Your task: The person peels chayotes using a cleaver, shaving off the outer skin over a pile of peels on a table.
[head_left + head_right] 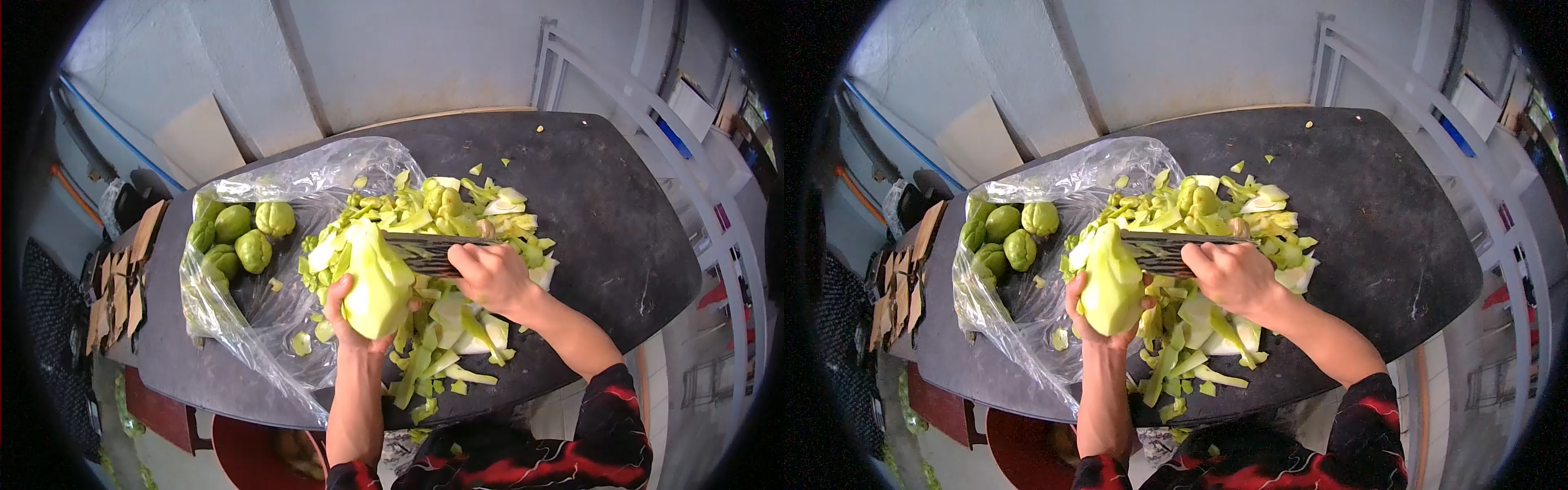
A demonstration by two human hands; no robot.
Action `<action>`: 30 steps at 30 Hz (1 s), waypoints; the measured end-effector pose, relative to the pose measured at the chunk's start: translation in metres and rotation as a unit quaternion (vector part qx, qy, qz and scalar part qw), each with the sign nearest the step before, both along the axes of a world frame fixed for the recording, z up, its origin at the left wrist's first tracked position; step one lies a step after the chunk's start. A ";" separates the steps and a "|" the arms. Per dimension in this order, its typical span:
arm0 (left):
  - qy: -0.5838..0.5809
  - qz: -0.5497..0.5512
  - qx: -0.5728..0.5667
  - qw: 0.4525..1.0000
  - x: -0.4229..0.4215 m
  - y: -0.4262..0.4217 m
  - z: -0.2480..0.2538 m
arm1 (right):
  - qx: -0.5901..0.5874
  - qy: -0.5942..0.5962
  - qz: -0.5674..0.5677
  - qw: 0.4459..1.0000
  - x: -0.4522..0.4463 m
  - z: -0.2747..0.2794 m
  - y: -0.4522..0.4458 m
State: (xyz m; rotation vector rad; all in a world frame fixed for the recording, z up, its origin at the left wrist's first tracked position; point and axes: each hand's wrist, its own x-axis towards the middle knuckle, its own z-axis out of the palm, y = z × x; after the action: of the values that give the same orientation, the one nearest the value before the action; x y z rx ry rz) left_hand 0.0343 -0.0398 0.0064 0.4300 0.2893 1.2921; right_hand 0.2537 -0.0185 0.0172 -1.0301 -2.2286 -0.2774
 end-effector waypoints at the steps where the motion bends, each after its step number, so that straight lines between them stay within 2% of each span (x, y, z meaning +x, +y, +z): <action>1: -0.025 -0.023 0.022 0.999 -0.002 0.001 0.001 | 0.003 0.000 -0.001 1.000 0.001 0.003 0.000; 3: -0.050 -0.051 0.041 0.997 -0.003 0.002 0.001 | 0.044 -0.006 0.020 0.999 0.005 0.006 -0.004; 5: -0.063 -0.113 0.017 0.991 -0.004 0.002 0.001 | 0.060 -0.002 0.039 0.997 0.003 0.010 -0.004; 6: -0.075 -0.106 0.003 0.992 0.000 0.000 -0.001 | 0.074 0.004 0.059 0.996 0.001 0.010 -0.004; 7: -0.033 -0.114 0.009 0.993 0.000 0.003 -0.008 | 0.071 0.005 0.060 0.996 0.002 0.005 -0.001; 10: -0.052 -0.085 -0.019 0.995 0.004 0.007 -0.004 | -0.057 -0.001 -0.021 0.998 0.008 0.001 0.008; 14: -0.046 0.025 -0.099 0.994 0.004 0.010 0.005 | -0.053 0.040 -0.002 0.998 0.004 0.005 0.002; 15: -0.039 0.066 -0.126 0.989 0.005 0.011 0.006 | -0.050 0.040 0.001 0.998 0.003 0.004 0.001; 17: -0.049 0.046 -0.091 0.994 -0.003 0.013 -0.004 | -0.046 0.039 0.007 0.998 0.000 0.003 0.000; 20: -0.035 0.100 -0.110 0.988 0.006 0.011 0.003 | 0.052 0.024 0.062 0.996 -0.005 -0.001 -0.005; 23: -0.033 0.104 -0.122 0.986 0.007 0.010 -0.001 | 0.109 0.013 0.091 0.990 -0.014 0.006 -0.016; 24: -0.030 0.088 -0.117 0.989 0.008 0.007 0.002 | 0.141 -0.036 0.081 0.986 -0.012 0.006 -0.018; 29: -0.013 0.049 -0.062 0.997 0.006 0.007 -0.004 | 0.159 -0.039 0.080 0.983 -0.015 0.011 -0.023; 30: -0.012 0.074 -0.075 0.994 0.006 0.008 -0.002 | 0.102 -0.010 0.076 0.992 -0.012 0.007 -0.016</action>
State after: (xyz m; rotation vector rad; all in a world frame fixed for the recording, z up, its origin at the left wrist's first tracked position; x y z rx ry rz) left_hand 0.0405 -0.0316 0.0040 0.2701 0.4015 1.4084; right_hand 0.2413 -0.0349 0.0241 -0.7492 -2.2289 -0.4403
